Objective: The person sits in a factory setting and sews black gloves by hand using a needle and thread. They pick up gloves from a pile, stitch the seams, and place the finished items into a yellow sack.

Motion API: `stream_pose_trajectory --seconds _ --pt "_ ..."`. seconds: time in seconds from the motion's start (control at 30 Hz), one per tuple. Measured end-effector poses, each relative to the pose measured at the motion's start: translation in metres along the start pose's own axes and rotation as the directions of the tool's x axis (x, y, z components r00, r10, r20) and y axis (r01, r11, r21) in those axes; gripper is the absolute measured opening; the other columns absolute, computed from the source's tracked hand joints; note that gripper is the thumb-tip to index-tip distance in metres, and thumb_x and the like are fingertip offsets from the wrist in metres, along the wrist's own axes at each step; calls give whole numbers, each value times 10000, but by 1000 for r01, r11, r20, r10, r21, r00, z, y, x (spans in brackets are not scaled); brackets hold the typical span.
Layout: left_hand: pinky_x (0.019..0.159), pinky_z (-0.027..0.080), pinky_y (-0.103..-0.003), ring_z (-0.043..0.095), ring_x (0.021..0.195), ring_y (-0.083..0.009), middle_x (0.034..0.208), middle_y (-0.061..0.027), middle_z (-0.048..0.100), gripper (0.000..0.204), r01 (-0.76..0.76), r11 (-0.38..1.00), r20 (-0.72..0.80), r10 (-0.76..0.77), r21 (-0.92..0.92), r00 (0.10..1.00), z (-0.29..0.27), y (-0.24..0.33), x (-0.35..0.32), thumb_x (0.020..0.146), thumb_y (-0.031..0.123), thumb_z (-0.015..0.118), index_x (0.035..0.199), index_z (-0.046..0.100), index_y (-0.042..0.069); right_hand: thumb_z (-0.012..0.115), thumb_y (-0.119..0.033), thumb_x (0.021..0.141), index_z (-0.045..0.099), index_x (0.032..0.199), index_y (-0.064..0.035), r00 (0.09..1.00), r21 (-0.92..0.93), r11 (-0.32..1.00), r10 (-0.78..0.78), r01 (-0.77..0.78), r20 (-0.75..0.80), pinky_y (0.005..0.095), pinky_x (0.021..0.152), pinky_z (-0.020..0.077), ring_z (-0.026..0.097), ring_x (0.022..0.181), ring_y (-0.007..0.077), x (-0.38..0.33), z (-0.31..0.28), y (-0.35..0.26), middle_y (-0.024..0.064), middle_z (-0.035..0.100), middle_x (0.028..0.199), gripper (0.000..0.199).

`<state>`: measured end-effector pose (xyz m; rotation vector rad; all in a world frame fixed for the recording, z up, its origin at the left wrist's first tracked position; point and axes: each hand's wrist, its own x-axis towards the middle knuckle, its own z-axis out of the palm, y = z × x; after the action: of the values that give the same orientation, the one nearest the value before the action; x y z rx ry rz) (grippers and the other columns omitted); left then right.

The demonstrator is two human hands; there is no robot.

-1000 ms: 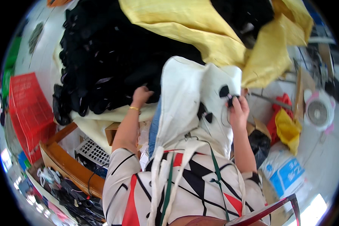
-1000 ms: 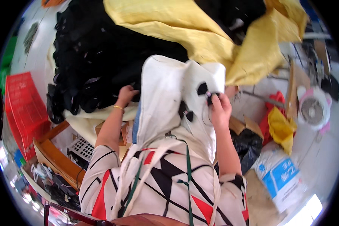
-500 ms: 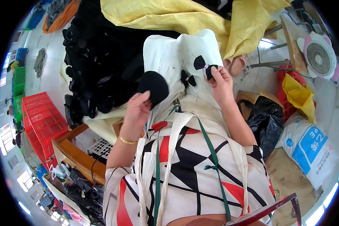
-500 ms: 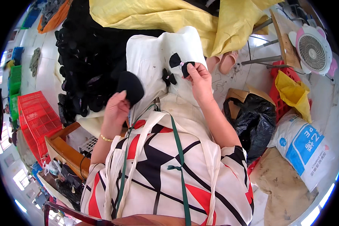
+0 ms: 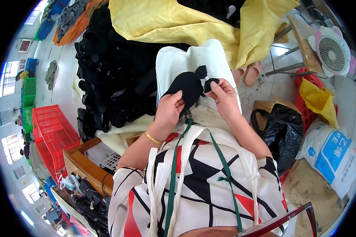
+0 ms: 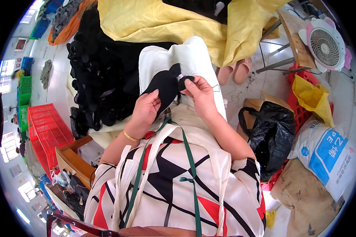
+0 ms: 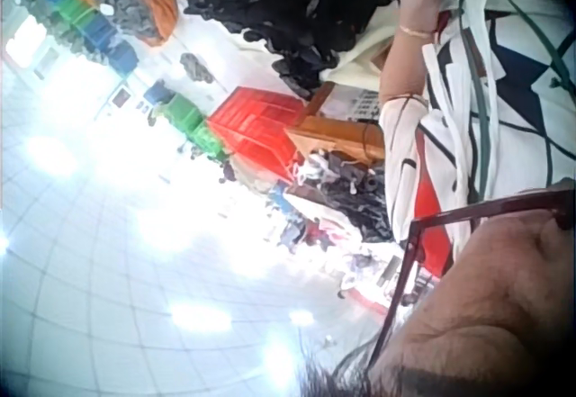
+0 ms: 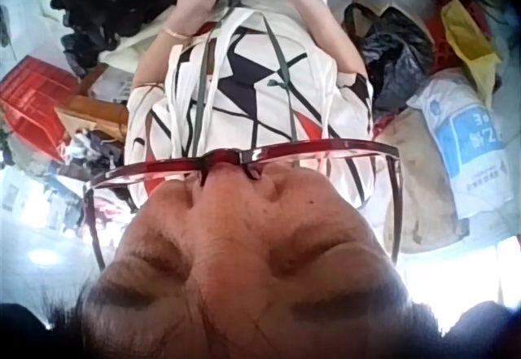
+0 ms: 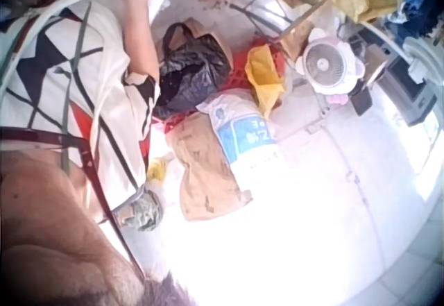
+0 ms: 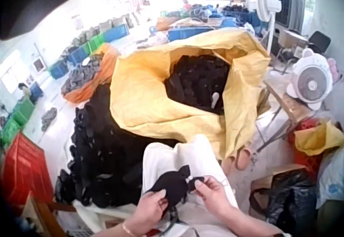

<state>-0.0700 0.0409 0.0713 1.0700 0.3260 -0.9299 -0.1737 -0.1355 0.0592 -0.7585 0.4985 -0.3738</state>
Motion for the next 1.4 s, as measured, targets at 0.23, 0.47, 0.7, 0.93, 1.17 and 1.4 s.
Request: stream_pose_trajectory --seconds 0.23,0.47,0.7,0.93,1.17,1.4 --pt "806 512 -253 633 883 -129 959 -34 655 207 -54 998 238 44 35 970 26 -14 10 946 175 660 1038 597 0 672 -128 933 614 1018 -27 999 -358 933 28 -13 38 229 672 500 588 742 72 5 0 39 -1 627 841 144" --pt "653 456 -213 580 753 -66 865 -8 651 134 -3 997 3 3 77 1000 20 -21 24 921 117 696 969 602 33 691 -128 887 642 1007 -10 974 -791 572 -69 217 218 299 645 509 622 695 201 -21 -5 19 108 647 847 175" --pt "766 520 -249 655 863 -130 972 -62 691 230 -46 987 79 34 156 996 4 -35 31 895 117 718 1063 627 -13 569 -102 998 605 1090 -19 996 -580 814 71 -27 54 221 742 517 612 786 69 -14 -13 3 12 641 847 130" --pt "640 403 -211 525 695 -64 810 -3 645 185 -99 986 -10 101 135 995 6 -38 33 894 182 737 924 669 12 601 -137 980 628 1000 -29 959 -596 772 282 -222 8 226 577 481 589 650 53 0 -8 -6 -12 598 715 114" --pt "597 385 -224 504 649 -77 760 5 615 161 -44 988 -113 62 151 992 10 -38 40 885 173 740 839 640 56 598 -102 929 638 977 -31 980 -721 686 193 -102 45 260 547 436 508 575 84 5 -7 5 47 590 686 95" --pt "602 392 -232 509 642 -77 748 11 615 144 -37 989 -116 55 146 992 12 -36 38 879 163 739 843 648 58 595 -97 912 635 978 -24 988 -756 655 120 -1 102 275 562 442 506 580 106 7 -10 9 70 598 695 106"
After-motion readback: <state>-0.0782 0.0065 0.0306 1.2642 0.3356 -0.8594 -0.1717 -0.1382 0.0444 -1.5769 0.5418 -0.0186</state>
